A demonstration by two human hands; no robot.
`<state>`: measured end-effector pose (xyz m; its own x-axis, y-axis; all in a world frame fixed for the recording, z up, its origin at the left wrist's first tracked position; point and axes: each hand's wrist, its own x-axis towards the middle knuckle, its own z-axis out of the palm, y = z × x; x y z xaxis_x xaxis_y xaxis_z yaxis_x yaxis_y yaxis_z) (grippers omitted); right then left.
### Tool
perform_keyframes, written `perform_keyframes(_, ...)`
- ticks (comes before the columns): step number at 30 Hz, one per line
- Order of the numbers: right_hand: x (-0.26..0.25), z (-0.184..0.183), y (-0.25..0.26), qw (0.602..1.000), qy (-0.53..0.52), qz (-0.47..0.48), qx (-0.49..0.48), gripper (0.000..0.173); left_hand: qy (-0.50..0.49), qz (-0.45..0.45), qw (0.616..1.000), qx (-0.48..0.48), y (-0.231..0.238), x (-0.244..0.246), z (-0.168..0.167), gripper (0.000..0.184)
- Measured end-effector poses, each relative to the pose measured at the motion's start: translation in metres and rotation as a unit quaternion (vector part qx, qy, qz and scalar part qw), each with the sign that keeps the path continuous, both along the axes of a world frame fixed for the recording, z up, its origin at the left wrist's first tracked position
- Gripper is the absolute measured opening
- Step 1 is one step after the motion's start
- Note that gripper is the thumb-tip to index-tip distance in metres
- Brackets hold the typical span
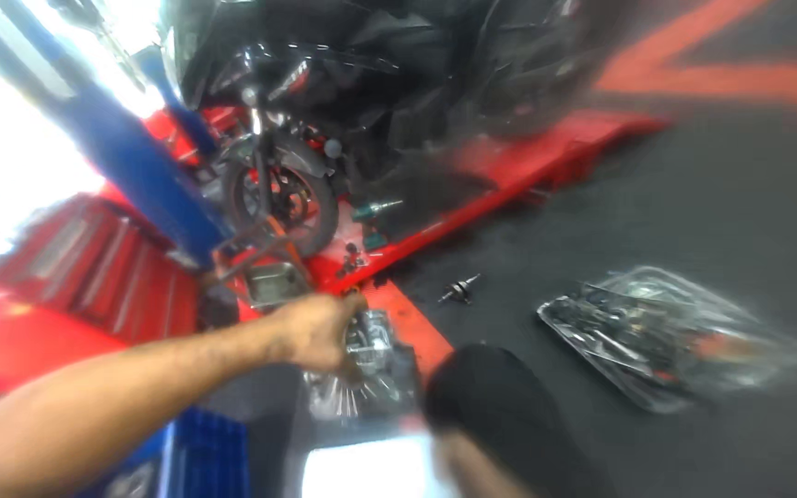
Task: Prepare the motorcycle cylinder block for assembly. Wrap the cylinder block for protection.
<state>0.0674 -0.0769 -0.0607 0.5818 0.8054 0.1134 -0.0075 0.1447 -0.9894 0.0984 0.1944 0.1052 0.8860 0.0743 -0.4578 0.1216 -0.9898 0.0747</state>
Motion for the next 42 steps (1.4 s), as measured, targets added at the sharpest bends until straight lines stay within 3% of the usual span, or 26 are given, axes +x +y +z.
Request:
perform_keyframes(2, 0.019, 0.013, 0.006, 0.994, -0.106, 0.021, -0.032, 0.05, -0.048, 0.06, 0.997, 0.016, 0.013, -0.011, 0.027, 0.083)
perform_keyframes(4, 0.034, 0.018, 0.013, 0.989, -0.139, 0.046, -0.035, 0.083, -0.097, 0.106, 0.99, 0.015, 0.022, -0.021, 0.052, 0.083)
perform_keyframes(6, 0.042, 0.019, 0.024, 0.992, -0.08, 0.095, -0.006, 0.122, -0.126, 0.124, 0.984, 0.022, 0.024, -0.03, 0.075, 0.078)
perform_keyframes(8, 0.045, 0.007, 0.037, 0.986, 0.03, 0.154, 0.049, 0.134, -0.124, 0.122, 0.984, 0.038, 0.018, -0.039, 0.095, 0.079)
perform_keyframes(10, 0.039, -0.013, 0.049, 0.954, 0.203, 0.184, 0.124, 0.118, -0.107, 0.113, 0.987, 0.045, 0.011, -0.046, 0.106, 0.078)
perform_keyframes(12, 0.034, -0.025, 0.062, 0.892, 0.374, 0.193, 0.163, 0.074, -0.088, 0.091, 0.991, 0.053, 0.002, -0.052, 0.109, 0.075)
perform_keyframes(13, 0.034, -0.025, 0.069, 0.869, 0.431, 0.194, 0.147, 0.061, -0.076, 0.069, 0.993, 0.066, -0.004, -0.055, 0.107, 0.074)
perform_keyframes(16, 0.03, -0.028, 0.089, 0.845, 0.49, 0.193, 0.091, 0.074, -0.052, -0.008, 0.994, 0.095, -0.019, -0.066, 0.094, 0.074)
perform_keyframes(20, 0.021, -0.009, 0.103, 0.857, 0.515, 0.004, 0.034, 0.052, -0.073, -0.132, 0.987, 0.058, -0.033, -0.091, 0.072, 0.07)
perform_keyframes(22, 0.025, -0.011, 0.105, 0.88, 0.468, -0.021, 0.074, 0.042, -0.098, -0.2, 0.974, 0.042, -0.038, -0.112, 0.058, 0.066)
perform_keyframes(24, 0.032, -0.016, 0.104, 0.888, 0.44, -0.027, 0.13, 0.046, -0.111, -0.225, 0.967, 0.045, -0.049, -0.135, 0.041, 0.056)
perform_keyframes(27, 0.036, -0.022, 0.101, 0.857, 0.494, -0.033, 0.145, 0.047, -0.074, -0.183, 0.98, 0.03, -0.067, -0.16, 0.013, 0.051)
perform_keyframes(34, 0.018, -0.023, 0.115, 0.852, 0.519, -0.042, -0.048, 0.068, -0.044, -0.111, 0.991, -0.061, -0.066, -0.186, -0.045, 0.061)
perform_keyframes(37, 0.013, -0.019, 0.126, 0.879, 0.474, -0.03, -0.054, 0.077, -0.069, -0.103, 0.99, -0.069, -0.05, -0.184, -0.057, 0.062)
perform_keyframes(42, 0.023, -0.023, 0.141, 0.92, 0.385, -0.077, 0.023, 0.085, -0.059, -0.106, 0.988, -0.096, -0.029, -0.181, -0.063, 0.066)
